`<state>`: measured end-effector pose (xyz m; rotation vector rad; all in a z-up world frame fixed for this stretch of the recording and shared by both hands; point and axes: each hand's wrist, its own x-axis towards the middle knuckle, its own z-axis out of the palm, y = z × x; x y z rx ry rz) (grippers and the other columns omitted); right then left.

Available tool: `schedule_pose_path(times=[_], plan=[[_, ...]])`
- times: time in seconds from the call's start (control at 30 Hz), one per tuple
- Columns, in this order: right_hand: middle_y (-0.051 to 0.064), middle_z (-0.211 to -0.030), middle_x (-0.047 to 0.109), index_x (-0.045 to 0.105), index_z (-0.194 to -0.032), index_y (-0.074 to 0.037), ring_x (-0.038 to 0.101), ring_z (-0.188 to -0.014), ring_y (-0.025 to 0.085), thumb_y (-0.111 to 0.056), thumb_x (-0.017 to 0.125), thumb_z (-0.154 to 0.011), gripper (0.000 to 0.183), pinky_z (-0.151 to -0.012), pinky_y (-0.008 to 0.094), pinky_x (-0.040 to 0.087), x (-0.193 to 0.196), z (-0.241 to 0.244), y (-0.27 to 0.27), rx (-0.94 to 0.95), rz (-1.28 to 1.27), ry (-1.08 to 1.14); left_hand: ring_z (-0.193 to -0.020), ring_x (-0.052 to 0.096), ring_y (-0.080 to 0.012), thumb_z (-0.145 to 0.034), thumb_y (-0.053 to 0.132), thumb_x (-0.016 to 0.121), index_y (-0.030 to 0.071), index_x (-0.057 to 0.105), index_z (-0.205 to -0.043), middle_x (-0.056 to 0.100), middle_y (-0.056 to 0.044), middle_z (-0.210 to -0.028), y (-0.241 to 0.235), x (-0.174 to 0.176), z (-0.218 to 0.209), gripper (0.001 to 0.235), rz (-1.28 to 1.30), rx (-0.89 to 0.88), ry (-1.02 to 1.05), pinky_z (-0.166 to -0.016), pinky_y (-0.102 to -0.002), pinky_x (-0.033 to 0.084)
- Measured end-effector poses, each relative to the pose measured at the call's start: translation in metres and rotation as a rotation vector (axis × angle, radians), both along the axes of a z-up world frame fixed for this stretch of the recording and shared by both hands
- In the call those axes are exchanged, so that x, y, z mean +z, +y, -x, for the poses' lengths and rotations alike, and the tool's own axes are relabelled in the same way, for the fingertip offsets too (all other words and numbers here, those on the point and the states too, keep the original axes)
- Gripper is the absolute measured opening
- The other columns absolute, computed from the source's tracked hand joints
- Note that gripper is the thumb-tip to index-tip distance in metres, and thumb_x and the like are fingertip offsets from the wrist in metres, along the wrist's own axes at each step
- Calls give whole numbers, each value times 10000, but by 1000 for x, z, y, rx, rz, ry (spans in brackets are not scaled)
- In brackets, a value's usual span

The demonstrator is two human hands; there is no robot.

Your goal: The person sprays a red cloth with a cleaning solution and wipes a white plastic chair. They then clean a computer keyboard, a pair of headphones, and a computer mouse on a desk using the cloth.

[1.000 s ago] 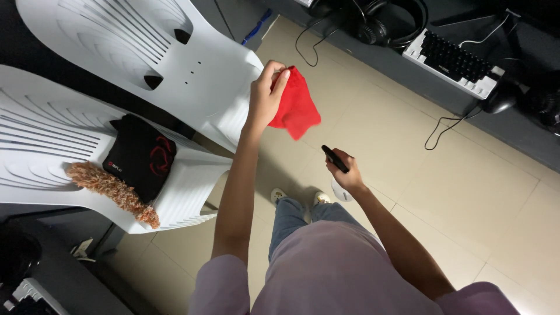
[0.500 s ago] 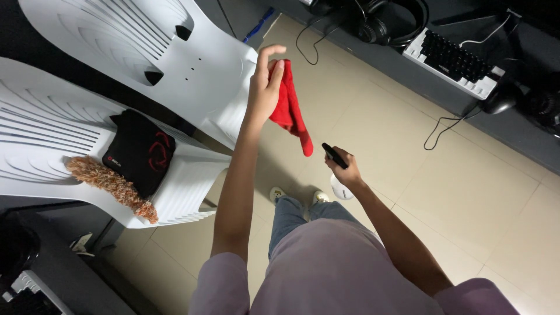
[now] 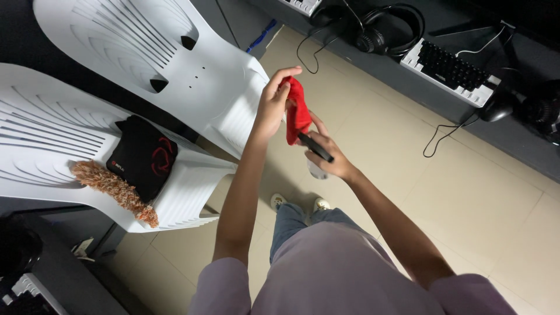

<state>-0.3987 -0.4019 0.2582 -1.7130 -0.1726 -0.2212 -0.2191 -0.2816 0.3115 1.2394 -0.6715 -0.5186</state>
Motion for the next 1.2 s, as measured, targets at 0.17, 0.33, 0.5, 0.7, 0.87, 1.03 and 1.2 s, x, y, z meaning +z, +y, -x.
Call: schedule_pose_path(times=[0.17, 0.33, 0.5, 0.7, 0.87, 1.03, 1.2], plan=[[187, -1327, 557, 637, -1209, 49, 533, -1270, 313, 51, 605, -856, 355, -1075, 397, 448, -5, -15, -12, -122, 65, -92, -1144, 641, -132, -1041, 41, 501, 38, 563, -1391, 638, -61, -1397, 15, -5, -5, 355, 48, -133, 119, -963, -292, 567], [177, -1201, 659, 613, -1197, -6, 584, -1087, 221, -48, 602, -876, 324, -966, 343, 446, 22, -14, -41, -180, -370, 235, -1020, 616, -149, -824, 153, 780, 57, 550, -1346, 603, -66, -1304, 30, 17, 1, 578, -329, -102, -310, -815, -283, 571], [130, -1229, 632, 622, -1140, 43, 593, -1182, 241, -30, 593, -889, 263, -1083, 347, 430, 51, -11, -48, -62, -74, -4, -924, 610, -281, -849, 205, 855, -2, 741, -899, 723, -107, -1008, 23, -5, -4, 242, -316, 180, -1019, -752, -373, 530], [97, -1164, 648, 580, -1222, 43, 623, -1079, 239, 13, 549, -832, 392, -904, 344, 497, 26, 6, -48, -160, -58, -18, -597, 524, -258, -987, 236, 775, -51, 623, -885, 600, -182, -694, 3, -17, -2, 341, -446, 202, -567, -572, -347, 470], [93, -1016, 654, 654, -1086, 9, 690, -940, 212, 44, 589, -824, 272, -833, 334, 555, -41, 21, -40, -221, 163, 0, -549, 538, -241, -1008, 249, 693, -21, 632, -976, 618, -192, -693, -5, 5, -2, 279, -464, 209, -550, -555, -352, 460], [90, -909, 645, 647, -986, -16, 642, -841, 203, 58, 633, -807, 194, -763, 340, 525, -68, 31, -32, -320, 67, 157, -643, 656, -256, -1045, 249, 648, 5, 623, -1070, 680, -192, -798, -7, 2, -21, 247, -412, 237, -573, -637, -360, 521], [64, -918, 647, 647, -992, -24, 677, -887, 170, 94, 536, -778, 268, -804, 314, 543, -97, 30, -38, -299, -132, 204, -900, 764, -283, -1067, 255, 602, 21, 567, -1309, 745, -184, -999, -6, 32, -30, 338, -310, 296, -561, -787, -350, 568]])
